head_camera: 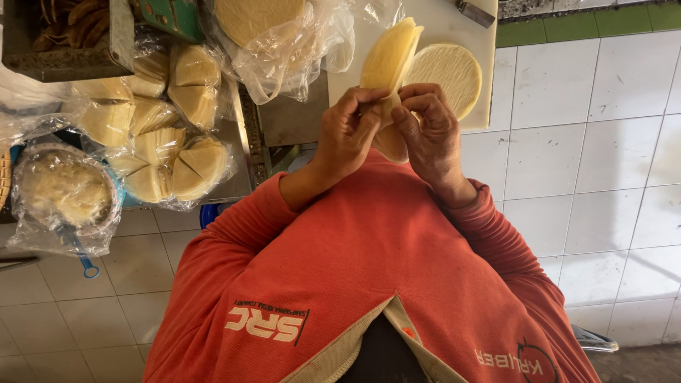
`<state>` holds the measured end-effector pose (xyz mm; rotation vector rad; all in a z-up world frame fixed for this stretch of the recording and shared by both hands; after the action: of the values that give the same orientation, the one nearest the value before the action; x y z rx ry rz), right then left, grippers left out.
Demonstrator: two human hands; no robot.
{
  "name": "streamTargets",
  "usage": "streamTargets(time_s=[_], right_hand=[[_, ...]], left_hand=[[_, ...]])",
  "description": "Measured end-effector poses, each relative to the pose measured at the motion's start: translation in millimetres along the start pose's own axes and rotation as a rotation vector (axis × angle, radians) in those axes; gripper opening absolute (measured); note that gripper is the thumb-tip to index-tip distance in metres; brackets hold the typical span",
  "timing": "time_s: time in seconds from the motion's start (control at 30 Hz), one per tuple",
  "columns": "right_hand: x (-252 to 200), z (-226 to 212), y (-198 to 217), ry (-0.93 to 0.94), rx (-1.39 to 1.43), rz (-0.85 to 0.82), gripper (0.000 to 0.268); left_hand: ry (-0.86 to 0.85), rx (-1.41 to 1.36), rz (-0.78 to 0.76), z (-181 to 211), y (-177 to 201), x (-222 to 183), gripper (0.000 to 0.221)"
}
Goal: The person removes round dough sheets from a plastic bag, folds them into semicircles by hand, and overlaps them on a cutting board.
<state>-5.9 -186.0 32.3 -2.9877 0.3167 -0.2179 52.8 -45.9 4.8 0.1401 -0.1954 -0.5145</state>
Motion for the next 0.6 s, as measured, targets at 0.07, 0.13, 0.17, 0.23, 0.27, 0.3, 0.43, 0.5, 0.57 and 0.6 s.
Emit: streamTargets(time_s=[0.07, 0.13, 0.17, 0.23, 0.27, 0.3, 0.43, 0.5, 0.57, 0.6], right_hand=[[0.2, -2.1, 0.4, 0.003, -0.065, 0.018, 0.010], [0.0, -4.6, 1.3, 0.014, -0.062, 0.029, 0.011], [0.0, -5.5, 1.7, 0.023, -0.027, 0.031, 0.013], [0.1, -5.6, 1.9, 0.038, -0.008, 0.028, 0.017], [-0.1, -4.7, 2.3, 0.042, -0.024, 0.023, 0.020], [-0.4, -2.7, 2.6, 0.046, -0.039, 0.018, 0.023], [-2.5, 17.0, 17.1, -0.052, -0.034, 0.116, 0.013], [-4.2, 30.7, 28.4, -0.144, 0.113, 0.198, 0.015], [-4.8, 40.9, 34.0, -0.179, 0.466, 0.255, 0.018], [-3.7, 44.8, 35.5, -0.194, 0.643, 0.280, 0.020]], left_hand=[[0.030, 0.033, 0.056, -5.7, -0.2, 0.6, 0.012], [0.019, -0.044, 0.071, -5.4, -2.4, 0.4, 0.010], [0.010, 0.014, 0.058, -4.2, -4.1, 1.0, 0.010], [-0.010, 0.128, 0.032, -0.5, -7.3, 1.4, 0.012], [-0.068, 0.161, 0.051, 4.5, -7.5, 1.4, 0.016], [-0.127, 0.193, 0.068, 9.0, -7.8, 0.5, 0.019], [-0.117, 0.231, 0.034, -1.5, -14.9, 2.4, 0.017], [0.012, -0.060, 0.081, -20.2, -13.0, 4.1, 0.013], [0.092, -0.225, 0.122, -35.3, -11.1, 4.2, 0.010], [0.108, -0.245, 0.140, -39.8, -9.5, 4.7, 0.009]])
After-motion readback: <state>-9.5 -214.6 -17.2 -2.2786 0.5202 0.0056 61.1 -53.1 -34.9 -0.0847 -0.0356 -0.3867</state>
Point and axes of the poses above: each hand's wrist, its own x-axis towards the middle knuckle, its own y-axis out of the back of the hand, z = x × y, the point moved 7 cm from there along x, towards the middle knuckle, and after that the axes turned 13 degrees about x, right-handed, at the moved point
